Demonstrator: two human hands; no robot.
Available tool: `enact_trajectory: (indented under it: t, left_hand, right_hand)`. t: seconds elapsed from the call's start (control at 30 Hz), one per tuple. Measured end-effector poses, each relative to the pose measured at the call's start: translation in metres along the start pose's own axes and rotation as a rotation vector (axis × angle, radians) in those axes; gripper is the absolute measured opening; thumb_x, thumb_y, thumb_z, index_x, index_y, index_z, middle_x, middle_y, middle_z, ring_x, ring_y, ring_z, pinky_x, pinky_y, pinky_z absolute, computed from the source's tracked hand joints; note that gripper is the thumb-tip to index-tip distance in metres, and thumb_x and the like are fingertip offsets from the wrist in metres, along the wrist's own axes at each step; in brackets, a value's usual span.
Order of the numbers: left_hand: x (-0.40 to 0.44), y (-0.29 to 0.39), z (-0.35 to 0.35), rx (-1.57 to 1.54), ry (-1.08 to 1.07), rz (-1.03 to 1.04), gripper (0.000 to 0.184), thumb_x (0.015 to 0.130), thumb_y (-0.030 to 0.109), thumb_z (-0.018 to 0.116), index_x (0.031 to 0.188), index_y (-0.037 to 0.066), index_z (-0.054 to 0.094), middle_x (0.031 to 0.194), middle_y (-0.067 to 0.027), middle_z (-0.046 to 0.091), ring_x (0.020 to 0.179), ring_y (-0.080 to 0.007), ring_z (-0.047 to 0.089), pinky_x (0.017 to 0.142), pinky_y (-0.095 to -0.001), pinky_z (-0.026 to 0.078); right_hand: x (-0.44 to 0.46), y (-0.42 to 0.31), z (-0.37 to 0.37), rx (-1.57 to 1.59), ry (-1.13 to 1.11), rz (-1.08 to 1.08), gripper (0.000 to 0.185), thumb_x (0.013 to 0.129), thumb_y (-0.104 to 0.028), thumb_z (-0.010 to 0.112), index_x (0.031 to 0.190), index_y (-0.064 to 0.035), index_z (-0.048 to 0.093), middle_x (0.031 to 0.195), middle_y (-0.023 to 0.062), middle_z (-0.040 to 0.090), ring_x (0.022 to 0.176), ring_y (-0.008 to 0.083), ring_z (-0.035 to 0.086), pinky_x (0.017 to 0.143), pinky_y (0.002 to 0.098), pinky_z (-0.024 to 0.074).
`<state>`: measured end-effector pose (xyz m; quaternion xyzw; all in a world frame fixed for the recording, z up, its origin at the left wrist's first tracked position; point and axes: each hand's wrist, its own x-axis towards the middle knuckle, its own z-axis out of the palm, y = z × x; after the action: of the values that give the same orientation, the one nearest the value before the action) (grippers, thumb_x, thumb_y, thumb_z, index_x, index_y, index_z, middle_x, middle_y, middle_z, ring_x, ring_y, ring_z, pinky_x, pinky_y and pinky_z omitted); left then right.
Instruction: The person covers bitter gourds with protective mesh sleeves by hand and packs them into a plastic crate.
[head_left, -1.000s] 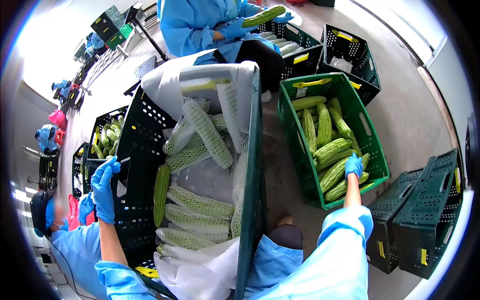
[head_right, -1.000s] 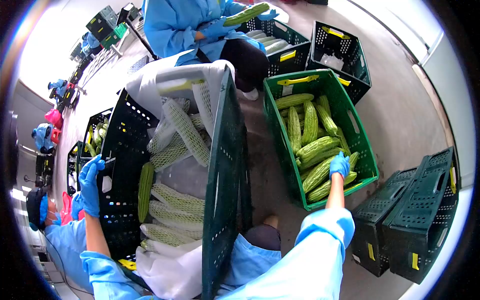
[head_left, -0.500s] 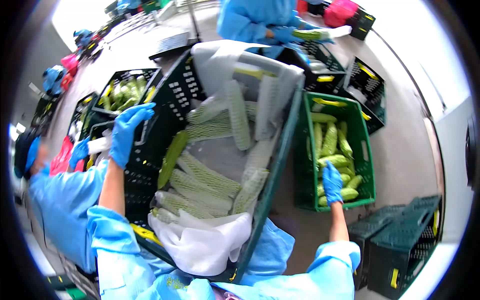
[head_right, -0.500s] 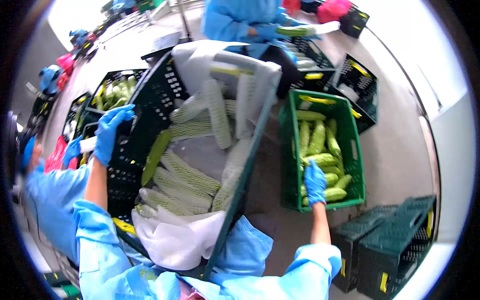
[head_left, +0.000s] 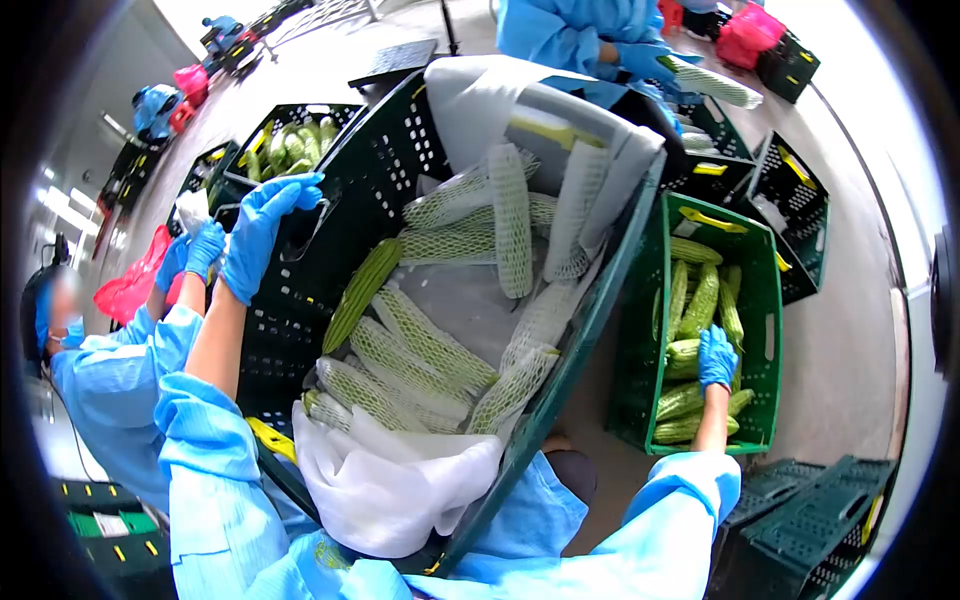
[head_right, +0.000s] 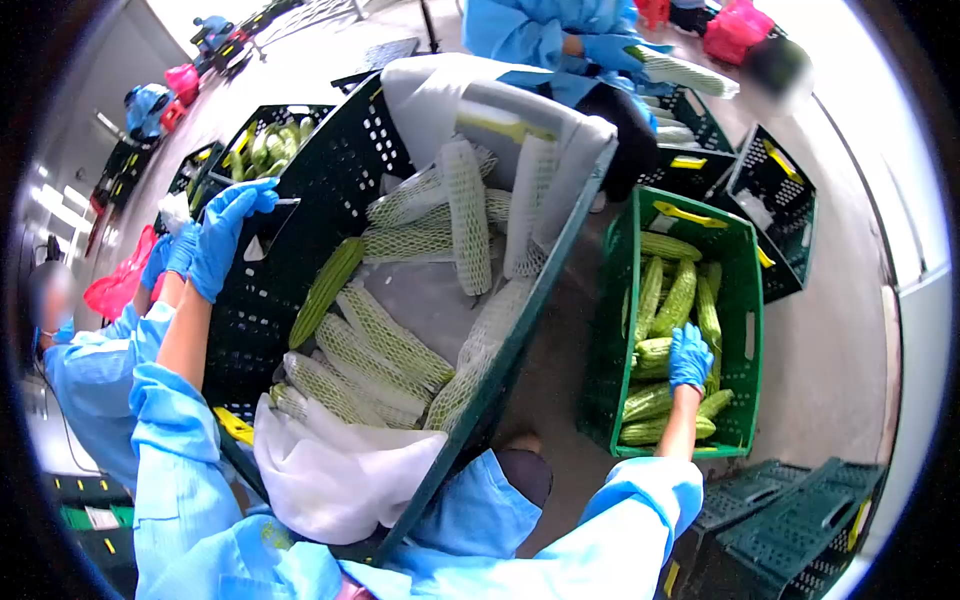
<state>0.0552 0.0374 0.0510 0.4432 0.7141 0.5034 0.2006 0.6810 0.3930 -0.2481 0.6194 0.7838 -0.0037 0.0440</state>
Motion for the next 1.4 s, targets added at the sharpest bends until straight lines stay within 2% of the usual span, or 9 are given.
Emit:
enact_trajectory:
  t: [0.17, 0.37, 0.5, 0.57, 0.73, 0.87, 1.03, 1.23, 1.4]
  left_hand:
    - [0.001, -0.004, 0.000, -0.001, 0.009, -0.020, 0.033, 0.095, 0.017, 0.051, 0.116, -0.003, 0.066, 0.103, -0.0090, 0.071, 0.091, -0.0128, 0.065, 0.088, -0.0253, 0.049]
    - [0.000, -0.002, 0.000, 0.016, -0.008, -0.003, 0.036, 0.097, 0.026, 0.051, 0.118, 0.002, 0.068, 0.098, -0.0038, 0.070, 0.089, -0.0109, 0.060, 0.083, -0.0232, 0.044]
    - [0.000, -0.001, -0.002, 0.031, -0.050, 0.045, 0.035, 0.097, 0.025, 0.052, 0.119, 0.001, 0.067, 0.099, -0.0050, 0.070, 0.092, -0.0107, 0.061, 0.090, -0.0261, 0.046]
    - [0.000, -0.008, -0.004, -0.006, -0.038, 0.081, 0.034, 0.097, 0.023, 0.052, 0.118, 0.001, 0.067, 0.100, -0.0054, 0.070, 0.091, -0.0104, 0.062, 0.090, -0.0255, 0.047]
    - [-0.003, -0.008, -0.007, -0.036, -0.046, 0.124, 0.030, 0.095, 0.021, 0.056, 0.111, 0.001, 0.071, 0.098, -0.0055, 0.071, 0.089, -0.0110, 0.064, 0.089, -0.0241, 0.048]
    - [0.009, -0.031, -0.007, -0.094, -0.039, 0.160, 0.028, 0.090, 0.027, 0.066, 0.109, 0.007, 0.073, 0.098, -0.0058, 0.073, 0.087, -0.0114, 0.066, 0.084, -0.0258, 0.052]
    - [0.002, -0.022, -0.007, -0.074, 0.045, 0.114, 0.031, 0.088, 0.035, 0.069, 0.103, 0.009, 0.074, 0.094, -0.0067, 0.073, 0.085, -0.0139, 0.067, 0.081, -0.0271, 0.052]
    - [-0.002, -0.027, -0.006, -0.078, 0.074, 0.154, 0.027, 0.089, 0.032, 0.069, 0.102, 0.008, 0.075, 0.095, -0.0072, 0.074, 0.088, -0.0172, 0.068, 0.085, -0.0285, 0.050]
    - [0.005, -0.036, -0.007, -0.084, 0.066, 0.203, 0.030, 0.087, 0.037, 0.065, 0.096, 0.009, 0.075, 0.087, -0.0125, 0.072, 0.081, -0.0243, 0.068, 0.080, -0.0356, 0.051]
  right_hand:
    - [0.019, 0.052, 0.019, 0.033, -0.241, 0.208, 0.059, 0.099, -0.055, 0.022, 0.144, -0.0234, 0.043, 0.152, 0.0009, 0.039, 0.135, 0.0298, 0.042, 0.113, 0.0569, 0.0231]
    - [0.006, 0.128, 0.060, 0.119, -0.398, 0.695, 0.081, 0.096, -0.063, 0.011, 0.135, -0.0060, 0.054, 0.136, 0.0197, 0.054, 0.127, 0.0393, 0.050, 0.105, 0.0526, 0.0374]
    - [-0.033, 0.119, 0.076, 0.200, -0.023, 0.172, 0.063, 0.102, -0.049, 0.025, 0.134, -0.0027, 0.052, 0.133, 0.0235, 0.055, 0.122, 0.0393, 0.053, 0.104, 0.0453, 0.0406]
    - [-0.058, 0.071, 0.039, 0.319, 0.067, 0.247, 0.052, 0.102, -0.040, 0.041, 0.133, 0.0006, 0.052, 0.135, 0.0199, 0.055, 0.123, 0.0334, 0.053, 0.101, 0.0390, 0.0439]
    - [-0.094, 0.015, -0.006, 0.477, 0.354, -0.221, 0.044, 0.101, -0.030, 0.051, 0.134, -0.0012, 0.053, 0.132, 0.0160, 0.059, 0.120, 0.0273, 0.057, 0.097, 0.0328, 0.0457]
    - [-0.133, -0.064, -0.132, 0.971, 0.225, -0.106, 0.043, 0.101, -0.028, 0.053, 0.135, -0.0025, 0.054, 0.127, 0.0092, 0.062, 0.114, 0.0158, 0.059, 0.099, 0.0309, 0.0448]
    - [-0.185, -0.153, -0.267, 1.122, 0.219, -0.317, 0.039, 0.104, -0.024, 0.046, 0.133, 0.0008, 0.055, 0.127, 0.0127, 0.062, 0.115, 0.0183, 0.059, 0.101, 0.0322, 0.0456]
    - [-0.277, -0.277, -0.354, 0.934, 0.142, -0.495, 0.028, 0.100, -0.017, 0.056, 0.119, 0.0005, 0.066, 0.114, 0.0098, 0.069, 0.106, 0.0165, 0.063, 0.096, 0.0305, 0.0477]
    - [-0.298, -0.364, -0.355, 0.445, -0.006, -0.843, 0.029, 0.093, -0.024, 0.064, 0.116, -0.0074, 0.068, 0.101, 0.0163, 0.071, 0.092, 0.0274, 0.068, 0.084, 0.0364, 0.0525]
